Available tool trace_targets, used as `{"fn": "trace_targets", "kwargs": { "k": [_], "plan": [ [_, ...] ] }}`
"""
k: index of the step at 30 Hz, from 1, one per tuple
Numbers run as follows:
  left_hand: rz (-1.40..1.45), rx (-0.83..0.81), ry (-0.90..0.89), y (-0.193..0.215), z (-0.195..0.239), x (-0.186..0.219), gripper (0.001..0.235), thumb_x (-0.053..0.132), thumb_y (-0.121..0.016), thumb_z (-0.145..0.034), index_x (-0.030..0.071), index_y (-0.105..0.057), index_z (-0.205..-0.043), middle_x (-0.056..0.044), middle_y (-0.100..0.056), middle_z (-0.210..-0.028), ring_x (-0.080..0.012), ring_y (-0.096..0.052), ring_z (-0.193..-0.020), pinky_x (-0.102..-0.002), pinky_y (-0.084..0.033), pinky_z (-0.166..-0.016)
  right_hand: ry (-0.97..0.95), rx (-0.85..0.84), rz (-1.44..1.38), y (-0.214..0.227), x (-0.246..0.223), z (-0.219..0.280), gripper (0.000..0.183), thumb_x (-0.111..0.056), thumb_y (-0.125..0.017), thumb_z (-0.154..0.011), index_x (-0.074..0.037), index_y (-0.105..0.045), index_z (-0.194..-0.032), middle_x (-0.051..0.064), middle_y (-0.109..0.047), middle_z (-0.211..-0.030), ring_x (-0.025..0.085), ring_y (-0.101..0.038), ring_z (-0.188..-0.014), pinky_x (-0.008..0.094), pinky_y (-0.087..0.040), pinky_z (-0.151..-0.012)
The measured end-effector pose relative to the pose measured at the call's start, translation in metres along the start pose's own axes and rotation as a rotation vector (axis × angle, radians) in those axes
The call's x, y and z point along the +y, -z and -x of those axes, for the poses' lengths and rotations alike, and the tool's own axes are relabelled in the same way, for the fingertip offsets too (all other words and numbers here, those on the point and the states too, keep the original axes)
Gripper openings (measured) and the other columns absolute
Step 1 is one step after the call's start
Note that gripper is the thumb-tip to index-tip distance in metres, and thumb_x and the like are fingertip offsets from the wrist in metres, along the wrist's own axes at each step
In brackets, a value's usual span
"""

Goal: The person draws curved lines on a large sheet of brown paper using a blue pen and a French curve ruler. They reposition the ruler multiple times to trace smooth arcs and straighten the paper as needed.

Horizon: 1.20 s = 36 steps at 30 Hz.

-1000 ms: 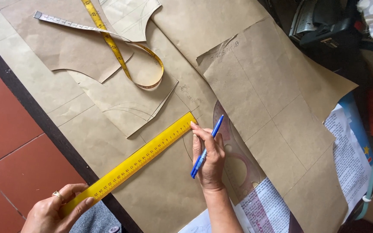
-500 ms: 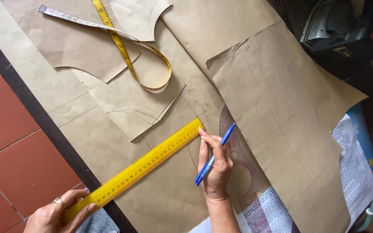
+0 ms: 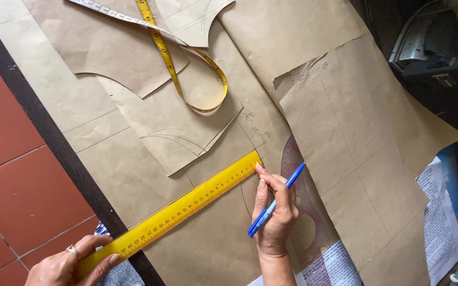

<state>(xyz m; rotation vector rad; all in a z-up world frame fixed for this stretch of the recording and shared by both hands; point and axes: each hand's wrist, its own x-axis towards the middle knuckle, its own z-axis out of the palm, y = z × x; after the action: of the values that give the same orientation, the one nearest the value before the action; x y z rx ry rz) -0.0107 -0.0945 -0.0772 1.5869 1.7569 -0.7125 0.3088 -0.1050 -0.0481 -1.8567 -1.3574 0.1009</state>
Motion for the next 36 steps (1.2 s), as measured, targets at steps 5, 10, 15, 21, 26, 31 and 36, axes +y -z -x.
{"fn": "trace_targets", "kwargs": {
  "k": [5,10,15,21,26,31,36],
  "plan": [
    [-0.023,-0.030,-0.014,-0.001,-0.002,-0.003,0.036,0.069,-0.056,-0.072,0.059,-0.056,-0.106,0.034,-0.073,-0.101,0.0018,-0.078,-0.066,-0.018,-0.067,-0.071,0.001,-0.002,0.002,0.000,-0.003,-0.002,0.008,-0.003,-0.051,-0.096,-0.001,-0.058,-0.100,0.015,-0.070,-0.104,0.024,-0.070,-0.097,0.031,-0.056,-0.087],
    [0.149,0.285,-0.327,-0.019,-0.004,-0.023,0.037,0.062,-0.066,-0.068,0.045,-0.062,-0.100,0.015,-0.077,-0.076,-0.0157,-0.074,-0.060,-0.037,-0.059,-0.052,0.003,0.009,-0.010,-0.002,-0.004,0.000,0.007,-0.005,-0.051,-0.098,-0.001,-0.057,-0.098,0.015,-0.070,-0.102,0.023,-0.069,-0.095,0.031,-0.054,-0.087],
    [0.201,0.200,-0.373,0.006,0.008,-0.007,0.032,0.058,-0.061,-0.077,0.039,-0.058,-0.103,0.013,-0.077,-0.073,-0.0152,-0.074,-0.061,-0.034,-0.056,-0.059,0.021,0.037,-0.041,-0.005,0.001,0.005,0.006,0.002,-0.051,-0.099,0.004,-0.056,-0.097,0.019,-0.066,-0.101,0.028,-0.071,-0.096,0.032,-0.056,-0.086],
    [0.158,0.104,-0.336,0.023,0.014,0.002,0.030,0.060,-0.057,-0.081,0.038,-0.059,-0.101,0.009,-0.076,-0.071,-0.0166,-0.071,-0.058,-0.035,-0.056,-0.056,0.037,0.014,-0.016,-0.005,0.000,0.005,0.007,0.002,-0.050,-0.101,0.005,-0.056,-0.098,0.022,-0.068,-0.103,0.030,-0.070,-0.098,0.032,-0.054,-0.085],
    [0.158,0.091,-0.356,0.023,0.013,0.003,0.029,0.058,-0.057,-0.082,0.037,-0.059,-0.101,0.010,-0.076,-0.075,-0.0141,-0.072,-0.059,-0.033,-0.059,-0.055,0.046,0.008,-0.016,-0.005,0.000,0.006,0.008,0.003,-0.050,-0.101,0.006,-0.056,-0.099,0.022,-0.067,-0.104,0.031,-0.070,-0.099,0.031,-0.054,-0.086],
    [0.179,0.092,-0.378,0.024,0.014,0.003,0.029,0.058,-0.057,-0.082,0.035,-0.059,-0.101,0.010,-0.076,-0.079,-0.0150,-0.072,-0.059,-0.034,-0.059,-0.054,0.059,0.010,-0.026,-0.006,-0.001,0.007,0.009,0.002,-0.050,-0.102,0.007,-0.055,-0.098,0.022,-0.066,-0.102,0.033,-0.070,-0.099,0.032,-0.055,-0.085],
    [0.152,0.114,-0.347,0.024,0.015,0.003,0.032,0.062,-0.056,-0.080,0.038,-0.060,-0.102,0.007,-0.073,-0.069,-0.0201,-0.071,-0.068,-0.039,-0.053,-0.057,0.026,0.015,-0.019,-0.006,0.002,0.008,0.009,-0.001,-0.049,-0.102,0.004,-0.056,-0.099,0.022,-0.068,-0.104,0.030,-0.070,-0.099,0.031,-0.054,-0.085]
  ]
}}
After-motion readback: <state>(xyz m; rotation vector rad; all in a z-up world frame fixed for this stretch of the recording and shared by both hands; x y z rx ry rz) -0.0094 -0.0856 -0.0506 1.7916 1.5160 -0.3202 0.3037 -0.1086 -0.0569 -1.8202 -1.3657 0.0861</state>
